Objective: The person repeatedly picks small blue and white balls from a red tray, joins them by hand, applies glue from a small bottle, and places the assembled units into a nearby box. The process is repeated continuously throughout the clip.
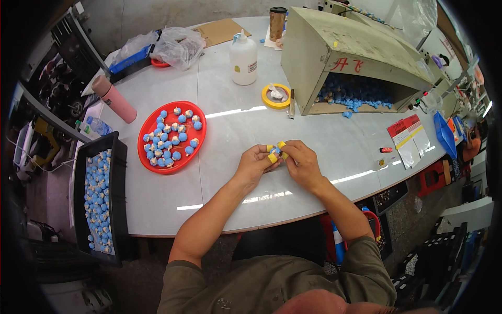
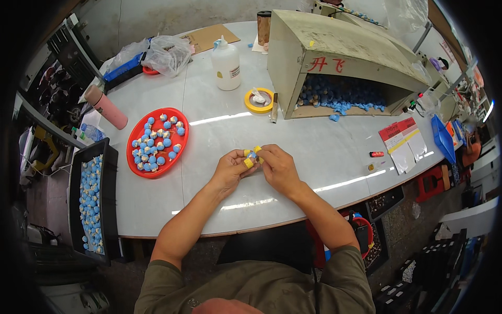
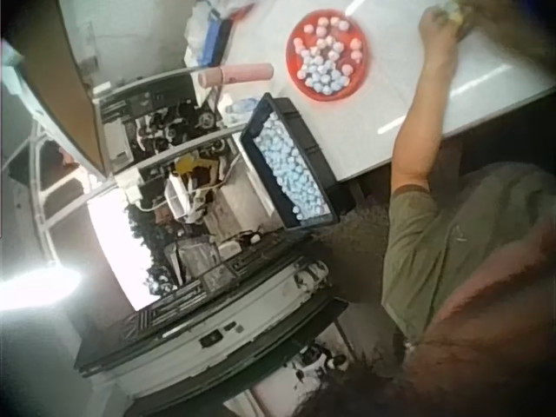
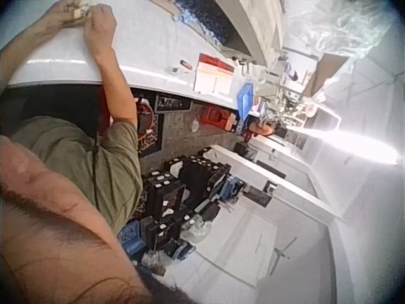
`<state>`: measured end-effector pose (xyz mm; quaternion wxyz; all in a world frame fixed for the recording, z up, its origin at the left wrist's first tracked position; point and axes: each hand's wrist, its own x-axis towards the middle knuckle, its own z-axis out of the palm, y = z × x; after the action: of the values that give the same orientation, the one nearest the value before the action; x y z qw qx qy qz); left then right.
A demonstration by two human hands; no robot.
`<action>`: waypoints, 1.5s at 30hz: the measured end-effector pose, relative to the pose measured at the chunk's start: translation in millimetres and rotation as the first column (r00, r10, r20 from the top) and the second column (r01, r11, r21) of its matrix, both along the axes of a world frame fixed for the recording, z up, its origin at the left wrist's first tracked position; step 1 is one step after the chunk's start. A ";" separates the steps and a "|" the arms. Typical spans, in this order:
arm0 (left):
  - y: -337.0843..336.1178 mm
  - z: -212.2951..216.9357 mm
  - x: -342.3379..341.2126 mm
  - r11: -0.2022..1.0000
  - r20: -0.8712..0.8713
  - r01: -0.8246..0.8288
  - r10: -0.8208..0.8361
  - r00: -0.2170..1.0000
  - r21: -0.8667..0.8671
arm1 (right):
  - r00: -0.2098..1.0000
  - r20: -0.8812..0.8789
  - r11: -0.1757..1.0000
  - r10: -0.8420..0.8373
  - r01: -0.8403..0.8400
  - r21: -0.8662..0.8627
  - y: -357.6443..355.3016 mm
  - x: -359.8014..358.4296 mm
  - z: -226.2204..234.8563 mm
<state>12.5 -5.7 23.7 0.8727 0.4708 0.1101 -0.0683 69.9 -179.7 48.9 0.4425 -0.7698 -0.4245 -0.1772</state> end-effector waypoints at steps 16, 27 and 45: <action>-5.0 -1.1 0.4 0.995 -0.029 -0.037 0.034 0.999 -0.088 | 0.768 -0.577 0.929 0.277 -0.061 0.365 -5.7 16.0 -27.4; -6.4 -0.8 -0.1 0.999 -0.043 0.010 -0.012 0.999 -0.052 | 0.835 -0.528 0.981 0.152 -0.063 0.182 -13.1 15.7 -19.6; -6.5 -2.5 -0.2 0.997 0.025 0.000 0.002 1.000 -0.075 | 0.885 -0.448 0.992 0.127 -0.114 0.058 -9.8 11.8 -0.9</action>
<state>12.3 -12.1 21.2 0.8911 0.4383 0.0968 -0.0664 81.7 -189.4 48.0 0.5503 -0.7554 -0.3547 0.0273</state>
